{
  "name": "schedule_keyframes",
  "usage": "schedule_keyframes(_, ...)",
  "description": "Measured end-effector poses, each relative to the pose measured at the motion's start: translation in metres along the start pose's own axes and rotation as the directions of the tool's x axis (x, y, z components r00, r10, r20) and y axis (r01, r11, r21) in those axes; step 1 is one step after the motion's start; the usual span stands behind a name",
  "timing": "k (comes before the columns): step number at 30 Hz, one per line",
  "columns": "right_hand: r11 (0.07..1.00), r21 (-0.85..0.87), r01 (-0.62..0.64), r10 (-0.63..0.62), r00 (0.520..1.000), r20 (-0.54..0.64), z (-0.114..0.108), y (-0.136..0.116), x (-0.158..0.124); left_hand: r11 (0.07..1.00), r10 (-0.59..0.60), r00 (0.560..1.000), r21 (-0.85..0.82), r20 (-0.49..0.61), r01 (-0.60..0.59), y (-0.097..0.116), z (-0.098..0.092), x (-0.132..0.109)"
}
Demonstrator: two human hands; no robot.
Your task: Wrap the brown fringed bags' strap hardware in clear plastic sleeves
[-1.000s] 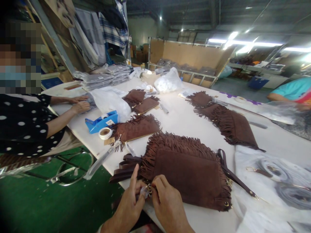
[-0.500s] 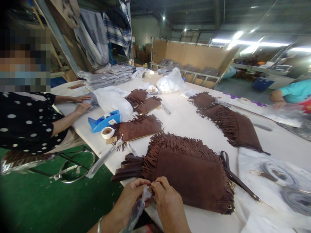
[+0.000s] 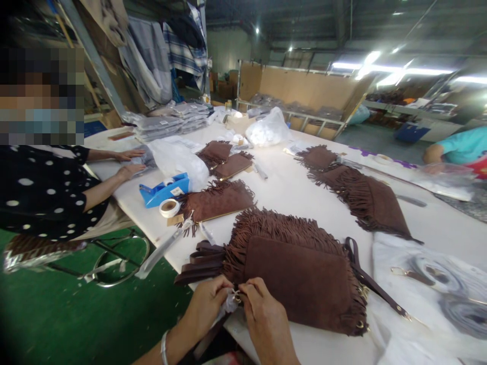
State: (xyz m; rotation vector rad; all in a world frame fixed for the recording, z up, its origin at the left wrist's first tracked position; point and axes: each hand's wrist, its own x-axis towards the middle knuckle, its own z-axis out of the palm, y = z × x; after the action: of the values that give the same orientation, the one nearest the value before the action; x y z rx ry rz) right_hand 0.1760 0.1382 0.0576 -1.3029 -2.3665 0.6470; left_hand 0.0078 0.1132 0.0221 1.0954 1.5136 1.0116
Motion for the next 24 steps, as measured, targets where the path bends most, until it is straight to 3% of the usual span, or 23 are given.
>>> schedule_keyframes(3,0.996,0.089,-0.013,0.014,1.0,-0.009,-0.003,0.002,0.002,0.935,0.245,0.969,0.27,-0.023,-0.23,0.005,-0.007,-0.002)
schedule_keyframes(14,0.989,0.094,-0.116,0.112,0.993,0.04,-0.007,-0.007,0.016,0.852,0.39,0.917,0.344,0.087,-0.395,0.024,-0.003,-0.001)
schedule_keyframes(17,0.989,0.109,-0.102,0.1,0.995,0.028,-0.008,-0.006,0.018,0.892,0.362,0.931,0.272,0.046,-0.361,0.025,0.0,0.002)
schedule_keyframes(20,0.976,0.188,-0.107,0.105,0.994,0.018,-0.01,-0.003,0.019,0.978,0.21,0.973,0.025,-0.095,-0.208,0.017,0.002,0.003)
schedule_keyframes(22,0.962,0.245,-0.123,0.122,0.992,0.019,-0.012,-0.001,0.019,0.981,0.09,0.98,-0.156,-0.179,-0.118,0.01,0.002,0.002)
schedule_keyframes(24,0.948,0.285,-0.14,0.138,0.99,0.029,-0.013,0.0,0.019,0.969,0.026,0.974,-0.234,-0.226,-0.08,0.006,0.003,-0.002)
